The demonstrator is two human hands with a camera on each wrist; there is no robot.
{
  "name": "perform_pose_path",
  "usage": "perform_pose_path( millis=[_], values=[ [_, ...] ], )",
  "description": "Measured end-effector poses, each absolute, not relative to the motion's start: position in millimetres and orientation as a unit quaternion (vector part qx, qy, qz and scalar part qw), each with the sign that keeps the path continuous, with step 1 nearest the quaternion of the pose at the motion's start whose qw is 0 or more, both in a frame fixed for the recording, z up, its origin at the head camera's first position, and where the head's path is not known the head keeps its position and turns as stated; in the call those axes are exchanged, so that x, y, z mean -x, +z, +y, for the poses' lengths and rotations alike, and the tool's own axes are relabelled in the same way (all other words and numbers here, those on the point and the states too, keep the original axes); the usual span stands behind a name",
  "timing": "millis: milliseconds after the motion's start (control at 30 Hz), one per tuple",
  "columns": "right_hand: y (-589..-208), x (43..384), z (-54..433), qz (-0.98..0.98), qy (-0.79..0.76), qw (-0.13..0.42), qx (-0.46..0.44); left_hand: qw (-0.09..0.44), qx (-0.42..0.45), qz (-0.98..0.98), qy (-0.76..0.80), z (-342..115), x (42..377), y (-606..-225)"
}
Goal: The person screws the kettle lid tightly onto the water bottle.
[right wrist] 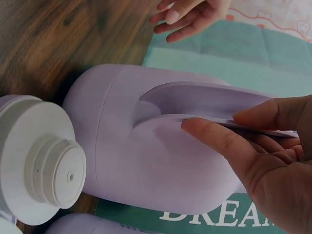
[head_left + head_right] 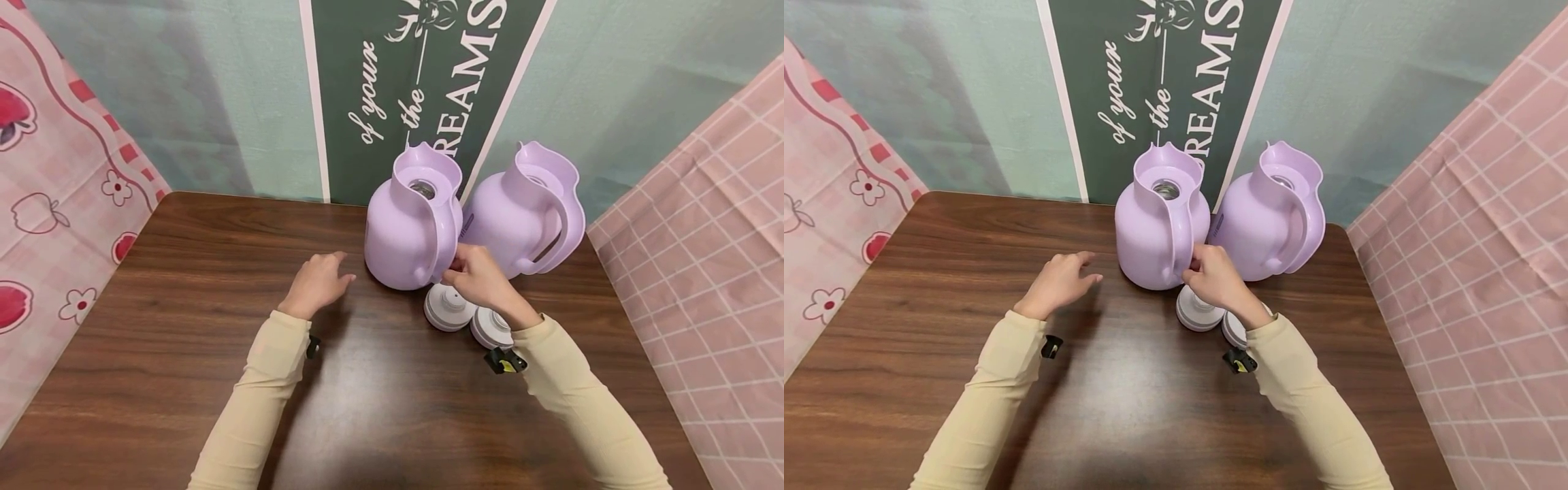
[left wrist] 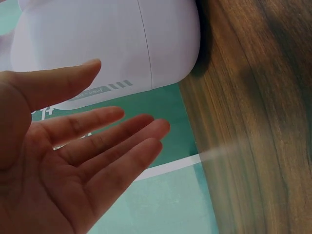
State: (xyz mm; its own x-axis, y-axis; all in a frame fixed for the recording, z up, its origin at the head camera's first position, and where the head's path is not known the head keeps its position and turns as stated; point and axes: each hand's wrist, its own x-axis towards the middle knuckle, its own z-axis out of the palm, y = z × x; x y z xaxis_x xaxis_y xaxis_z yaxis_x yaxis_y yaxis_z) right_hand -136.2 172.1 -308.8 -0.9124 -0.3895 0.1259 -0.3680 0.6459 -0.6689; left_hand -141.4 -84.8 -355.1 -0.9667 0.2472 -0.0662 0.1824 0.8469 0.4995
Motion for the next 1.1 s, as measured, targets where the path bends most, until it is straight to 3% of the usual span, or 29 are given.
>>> perform_pose_path(
  millis=[667, 1100],
  values=[
    [-310, 113, 143, 0.881, -0.367, -0.003, 0.298, 0.08, -0.1, 0.944, 0.306, -106, 141, -357],
    [-308, 96, 125, 0.872, -0.375, 0.028, 0.313, 0.086, -0.11, 0.935, 0.325, -119, 140, -357]
  ],
)
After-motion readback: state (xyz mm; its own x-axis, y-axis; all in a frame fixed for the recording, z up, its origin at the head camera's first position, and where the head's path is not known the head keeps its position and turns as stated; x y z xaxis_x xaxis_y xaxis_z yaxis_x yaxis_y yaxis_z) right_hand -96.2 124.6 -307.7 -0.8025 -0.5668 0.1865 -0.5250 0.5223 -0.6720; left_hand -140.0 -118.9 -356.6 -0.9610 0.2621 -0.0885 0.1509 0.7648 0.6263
